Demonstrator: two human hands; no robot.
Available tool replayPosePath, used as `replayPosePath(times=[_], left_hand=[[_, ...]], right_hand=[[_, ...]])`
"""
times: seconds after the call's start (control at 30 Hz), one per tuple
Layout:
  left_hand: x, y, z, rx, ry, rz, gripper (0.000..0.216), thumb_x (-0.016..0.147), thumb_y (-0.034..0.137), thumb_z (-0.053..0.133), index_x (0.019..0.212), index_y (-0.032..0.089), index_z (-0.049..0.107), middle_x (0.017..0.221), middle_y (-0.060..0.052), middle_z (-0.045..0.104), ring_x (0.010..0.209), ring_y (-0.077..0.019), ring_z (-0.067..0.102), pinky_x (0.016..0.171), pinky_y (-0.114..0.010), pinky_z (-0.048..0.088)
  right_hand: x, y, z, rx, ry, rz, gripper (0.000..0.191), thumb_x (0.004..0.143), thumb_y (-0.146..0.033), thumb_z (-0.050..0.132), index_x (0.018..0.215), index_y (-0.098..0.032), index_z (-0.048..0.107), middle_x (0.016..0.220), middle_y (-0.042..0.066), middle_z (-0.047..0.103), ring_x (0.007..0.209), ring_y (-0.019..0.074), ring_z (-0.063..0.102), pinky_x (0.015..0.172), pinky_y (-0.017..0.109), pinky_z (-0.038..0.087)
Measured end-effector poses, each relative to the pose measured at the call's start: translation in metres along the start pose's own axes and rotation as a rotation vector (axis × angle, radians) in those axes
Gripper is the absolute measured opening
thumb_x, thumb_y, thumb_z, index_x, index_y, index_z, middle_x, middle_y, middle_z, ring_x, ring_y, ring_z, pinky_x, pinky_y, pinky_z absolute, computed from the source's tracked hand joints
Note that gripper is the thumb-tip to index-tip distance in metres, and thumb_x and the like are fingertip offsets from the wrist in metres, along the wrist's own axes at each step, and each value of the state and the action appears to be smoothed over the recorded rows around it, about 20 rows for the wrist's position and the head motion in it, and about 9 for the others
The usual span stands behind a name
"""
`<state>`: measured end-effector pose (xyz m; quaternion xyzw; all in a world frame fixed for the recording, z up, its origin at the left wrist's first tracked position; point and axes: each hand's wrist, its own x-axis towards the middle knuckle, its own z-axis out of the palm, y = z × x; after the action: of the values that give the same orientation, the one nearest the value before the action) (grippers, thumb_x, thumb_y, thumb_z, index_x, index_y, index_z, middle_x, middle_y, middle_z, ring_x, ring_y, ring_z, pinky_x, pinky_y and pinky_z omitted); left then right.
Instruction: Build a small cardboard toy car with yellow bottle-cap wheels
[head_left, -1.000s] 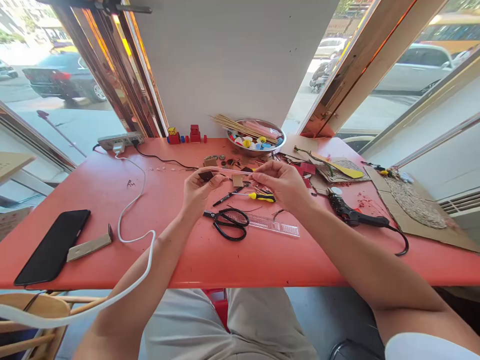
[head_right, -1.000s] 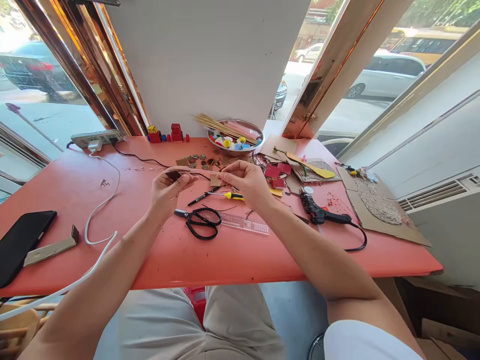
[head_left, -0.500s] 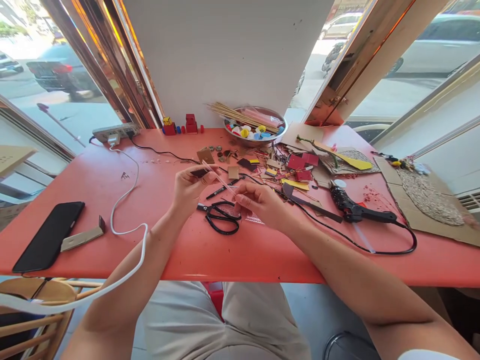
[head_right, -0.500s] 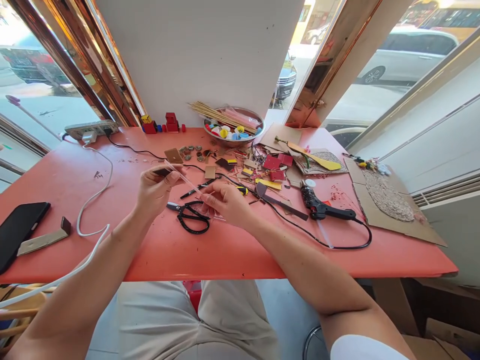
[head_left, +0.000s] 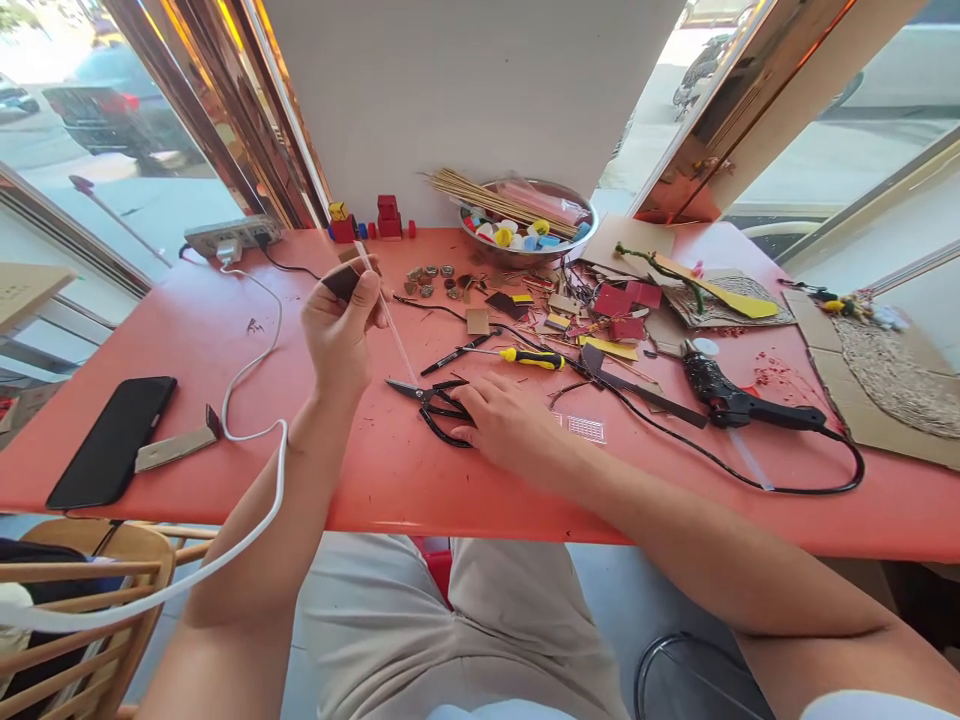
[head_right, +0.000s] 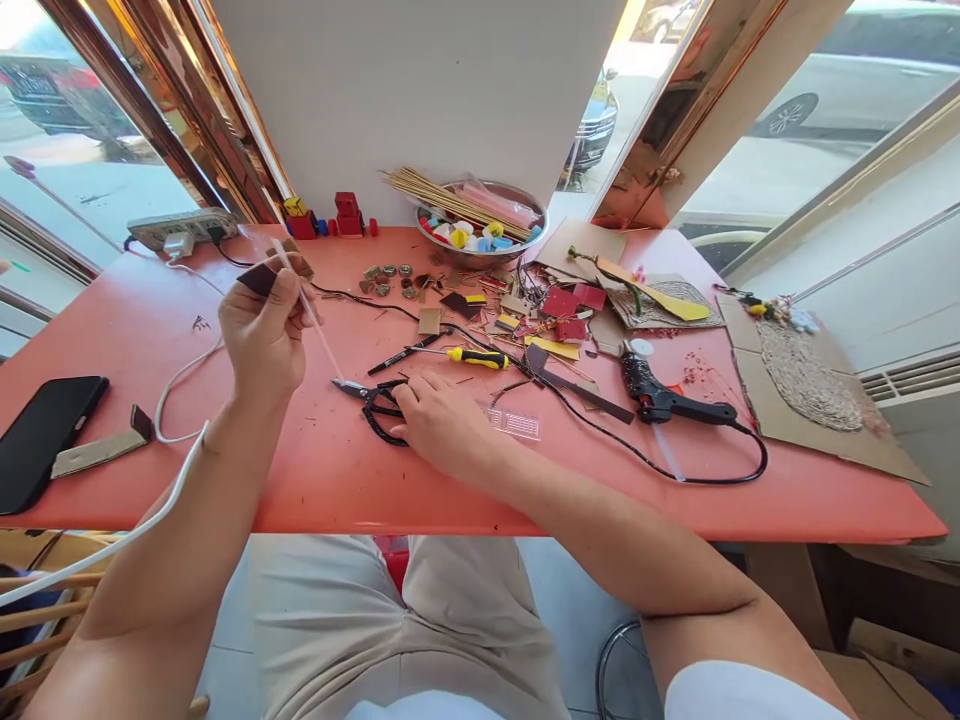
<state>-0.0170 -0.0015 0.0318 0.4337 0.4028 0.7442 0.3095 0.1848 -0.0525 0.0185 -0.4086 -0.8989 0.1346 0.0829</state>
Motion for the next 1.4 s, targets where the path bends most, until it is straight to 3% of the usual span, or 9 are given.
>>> replayPosePath(times=[0.2,0.43,0.53,0.63,0.7,0.77,0.87,1.0,1.4], left_hand=[[-0.01,0.006,0.008,0.058,-0.1,0.022,0.037,0.069,0.051,0.092,0.079,0.02,0.075,0.058,0.004,0.062,0.041,-0.0065,0.047,0.04,-0.022,0.038],[-0.015,0.012,0.012,0.082,-0.086,0.037,0.04,0.065,0.054,0.092,0.077,0.02,0.075,0.056,0.004,0.062,0.041,-0.007,0.048,0.038,-0.022,0.038],[-0.014,0.01,0.011,0.133,-0.082,0.049,0.039,0.066,0.053,0.091,0.079,0.02,0.076,0.059,0.002,0.066,0.046,-0.0095,0.056,0.039,-0.021,0.041],[-0.016,0.007,0.012,0.135,-0.096,0.023,0.034,0.064,0.048,0.091,0.08,0.021,0.078,0.056,0.003,0.066,0.044,-0.0089,0.055,0.038,-0.02,0.04],[-0.021,0.006,0.015,0.125,-0.111,-0.012,0.031,0.062,0.043,0.091,0.079,0.021,0.078,0.054,0.005,0.064,0.041,-0.0073,0.051,0.037,-0.019,0.038],[-0.027,0.006,0.019,0.118,-0.135,-0.051,0.028,0.062,0.039,0.09,0.078,0.02,0.078,0.052,0.005,0.064,0.038,-0.0061,0.048,0.036,-0.019,0.037],[-0.034,0.009,0.023,0.121,-0.184,-0.091,0.025,0.064,0.036,0.088,0.078,0.019,0.077,0.051,0.005,0.064,0.035,-0.0058,0.046,0.036,-0.019,0.036],[-0.04,0.013,0.026,0.12,-0.202,-0.09,0.025,0.066,0.035,0.087,0.082,0.018,0.079,0.05,0.005,0.064,0.034,-0.006,0.045,0.035,-0.019,0.035],[-0.046,0.013,0.03,0.112,-0.216,-0.129,0.031,0.064,0.039,0.092,0.085,0.018,0.082,0.054,0.003,0.065,0.043,-0.0085,0.054,0.044,-0.021,0.045]], right_hand=[[-0.001,-0.012,-0.021,-0.195,-0.21,0.18,0.025,0.09,-0.002,0.056,0.102,-0.013,0.075,0.095,0.018,0.08,0.092,0.0305,0.076,0.069,0.032,0.047],[-0.006,0.0,-0.041,-0.053,-0.212,0.256,0.017,0.08,-0.006,0.064,0.091,-0.018,0.07,0.081,0.009,0.077,0.072,0.0236,0.07,0.055,0.029,0.035],[-0.003,0.018,-0.046,0.289,-0.115,0.309,0.018,0.075,-0.009,0.067,0.089,-0.021,0.067,0.074,0.001,0.07,0.064,0.0171,0.063,0.055,0.026,0.039],[0.002,0.033,-0.045,0.848,-0.052,0.402,0.025,0.07,-0.014,0.068,0.094,-0.022,0.064,0.067,-0.005,0.063,0.054,0.0119,0.055,0.053,0.025,0.043],[0.005,0.037,-0.04,1.158,0.007,0.423,0.03,0.069,-0.026,0.076,0.094,-0.022,0.06,0.066,-0.006,0.06,0.051,0.0097,0.052,0.05,0.024,0.04],[0.004,0.035,-0.035,1.326,0.085,0.354,0.043,0.067,-0.045,0.084,0.09,-0.023,0.055,0.066,-0.007,0.056,0.053,0.0086,0.05,0.049,0.022,0.036],[-0.001,0.026,-0.031,1.342,0.043,0.195,0.062,0.07,-0.074,0.082,0.089,-0.024,0.05,0.065,-0.007,0.053,0.053,0.0085,0.047,0.048,0.023,0.032],[-0.01,0.015,-0.029,1.263,-0.077,0.049,0.08,0.068,-0.099,0.06,0.094,-0.023,0.05,0.07,-0.005,0.053,0.056,0.0102,0.046,0.052,0.027,0.035],[-0.009,0.01,-0.02,1.236,-0.012,0.13,0.082,0.064,-0.105,0.053,0.084,-0.025,0.041,0.071,-0.006,0.045,0.059,0.0116,0.045,0.053,0.028,0.037]])
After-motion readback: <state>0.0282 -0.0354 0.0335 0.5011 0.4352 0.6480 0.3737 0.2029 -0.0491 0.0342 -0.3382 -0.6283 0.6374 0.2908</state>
